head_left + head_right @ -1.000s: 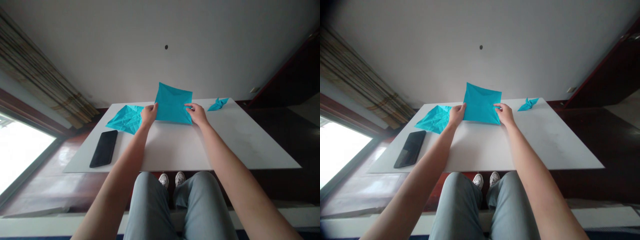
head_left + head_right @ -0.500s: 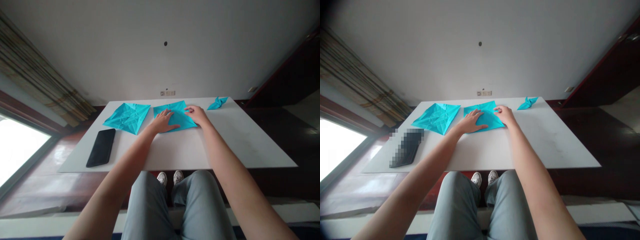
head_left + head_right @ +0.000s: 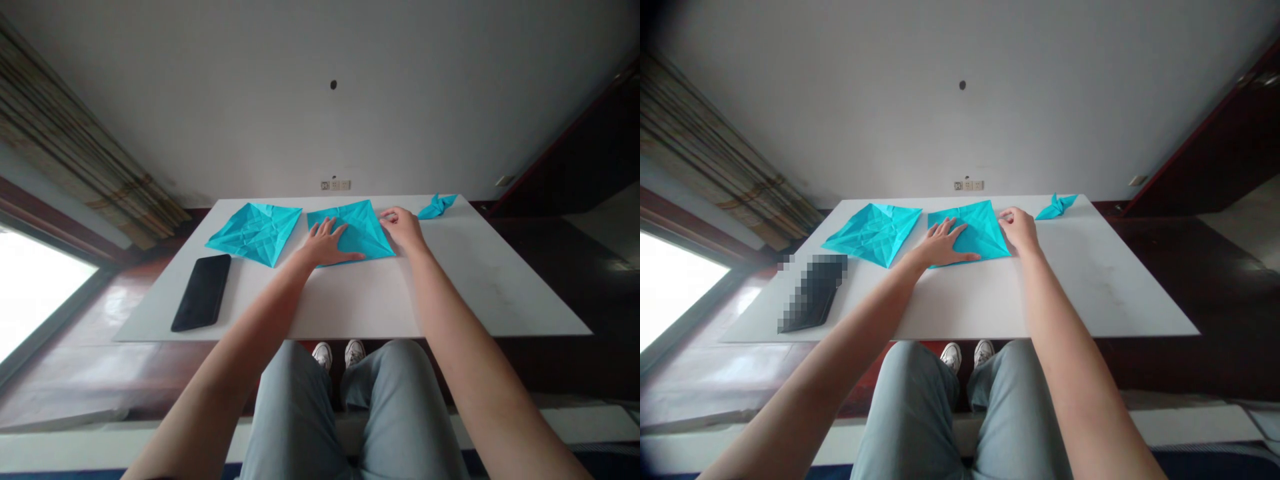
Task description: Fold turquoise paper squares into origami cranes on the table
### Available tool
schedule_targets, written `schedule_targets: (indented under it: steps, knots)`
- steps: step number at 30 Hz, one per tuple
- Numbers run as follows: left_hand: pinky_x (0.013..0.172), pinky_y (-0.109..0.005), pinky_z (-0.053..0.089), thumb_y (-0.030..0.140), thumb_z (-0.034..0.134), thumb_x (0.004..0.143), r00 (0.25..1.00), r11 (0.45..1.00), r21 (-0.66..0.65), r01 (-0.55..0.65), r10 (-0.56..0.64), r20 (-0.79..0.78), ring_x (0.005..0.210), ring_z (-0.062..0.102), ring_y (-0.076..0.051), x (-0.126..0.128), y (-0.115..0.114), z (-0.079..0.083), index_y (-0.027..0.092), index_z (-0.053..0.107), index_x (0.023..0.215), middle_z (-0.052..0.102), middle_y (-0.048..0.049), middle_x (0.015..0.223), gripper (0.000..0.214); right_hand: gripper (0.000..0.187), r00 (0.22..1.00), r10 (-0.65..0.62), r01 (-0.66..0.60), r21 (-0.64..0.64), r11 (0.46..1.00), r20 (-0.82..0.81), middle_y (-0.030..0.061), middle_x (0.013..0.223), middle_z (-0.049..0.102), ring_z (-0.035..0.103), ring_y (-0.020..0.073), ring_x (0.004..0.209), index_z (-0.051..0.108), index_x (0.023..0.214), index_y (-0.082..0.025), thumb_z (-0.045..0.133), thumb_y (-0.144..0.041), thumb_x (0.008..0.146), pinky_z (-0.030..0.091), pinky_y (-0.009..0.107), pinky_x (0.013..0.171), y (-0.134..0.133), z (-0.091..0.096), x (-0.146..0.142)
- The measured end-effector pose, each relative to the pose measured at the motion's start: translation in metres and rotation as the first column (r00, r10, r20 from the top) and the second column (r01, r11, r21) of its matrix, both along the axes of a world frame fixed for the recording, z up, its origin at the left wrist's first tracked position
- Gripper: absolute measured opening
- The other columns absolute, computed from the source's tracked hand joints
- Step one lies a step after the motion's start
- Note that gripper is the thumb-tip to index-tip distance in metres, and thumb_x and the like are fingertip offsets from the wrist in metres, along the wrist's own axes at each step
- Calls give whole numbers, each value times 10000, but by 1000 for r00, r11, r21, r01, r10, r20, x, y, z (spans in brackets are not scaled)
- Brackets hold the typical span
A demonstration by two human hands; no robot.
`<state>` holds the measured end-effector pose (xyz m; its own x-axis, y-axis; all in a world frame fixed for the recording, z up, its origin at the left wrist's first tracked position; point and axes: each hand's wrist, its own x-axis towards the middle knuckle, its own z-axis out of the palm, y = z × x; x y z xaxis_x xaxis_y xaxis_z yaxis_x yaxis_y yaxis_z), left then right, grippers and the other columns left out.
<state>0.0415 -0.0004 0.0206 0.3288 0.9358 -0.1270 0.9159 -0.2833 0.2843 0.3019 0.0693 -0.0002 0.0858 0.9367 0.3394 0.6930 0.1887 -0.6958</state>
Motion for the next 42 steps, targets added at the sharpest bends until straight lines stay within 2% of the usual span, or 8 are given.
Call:
schedule_targets:
  steps: [5,8,11,18,27,32,36,42]
  knots:
    - [1508,-614,28,1040,579,870,996,997,-60,46,-51,-71,1867,-30,-396,5,-9,6,177,163,1913,11,-171,1992,1416,229,961,275,-261,270,927,-14,103,1131,861,785,264,1001,830,1152,-232,661,-342,1044,642,429,965,-9,13,-18]
    - [1508,-613,7,1054,550,863,996,995,-82,49,-54,-68,1860,-91,-388,9,-12,5,137,82,1913,-38,-174,1984,1470,312,871,490,-488,142,861,23,123,1317,859,807,291,1195,837,1270,-237,624,-374,1088,641,481,1103,-15,5,-36]
    - [1508,-606,-13,1059,565,852,998,997,-70,29,-33,-50,1847,-139,-394,12,-13,0,85,51,1903,-69,-209,1969,1523,462,781,584,-584,-71,809,221,102,1626,754,678,301,1544,780,1517,-267,569,-326,1110,482,517,1358,-21,-6,-51]
    - [1511,-613,64,1068,550,873,995,995,29,-97,97,-18,1841,-56,-479,11,-22,-16,-9,123,1877,23,-297,1951,1532,758,766,409,-305,-280,910,497,75,1947,336,314,342,1820,467,1833,-252,502,-607,1164,212,585,1496,-27,-8,-56]
    - [1523,-526,97,934,401,1047,958,957,108,-268,276,-75,1858,44,-427,-2,-50,-19,-121,151,1832,72,-343,1934,1338,1029,800,279,-112,-324,939,532,227,1969,143,142,346,1864,230,1876,-27,377,-737,1146,-48,610,1496,-23,-9,-54]
    - [1510,-594,96,821,379,1101,897,909,122,-398,414,-154,1832,119,-519,8,-39,-14,-219,218,1766,175,-443,1874,1245,1091,820,233,-61,-326,944,522,284,1956,119,114,358,1866,209,1856,47,392,-747,1130,-23,596,1496,-22,-11,-55]
    - [1516,-560,50,719,328,1151,966,957,162,-240,252,-57,1860,45,-396,15,-21,-11,-2,203,1871,143,-261,1959,1027,1079,826,217,-53,-311,949,521,284,1955,138,132,372,1862,242,1858,23,414,-746,1121,5,615,1492,-21,-14,-58]
    - [1510,-547,122,828,397,1100,958,950,125,-286,288,2,1859,75,-399,15,-18,-19,6,233,1860,134,-300,1948,1131,1106,815,267,-82,-354,932,514,278,1965,129,116,384,1863,231,1865,8,442,-769,1107,36,594,1495,-12,-12,-45]
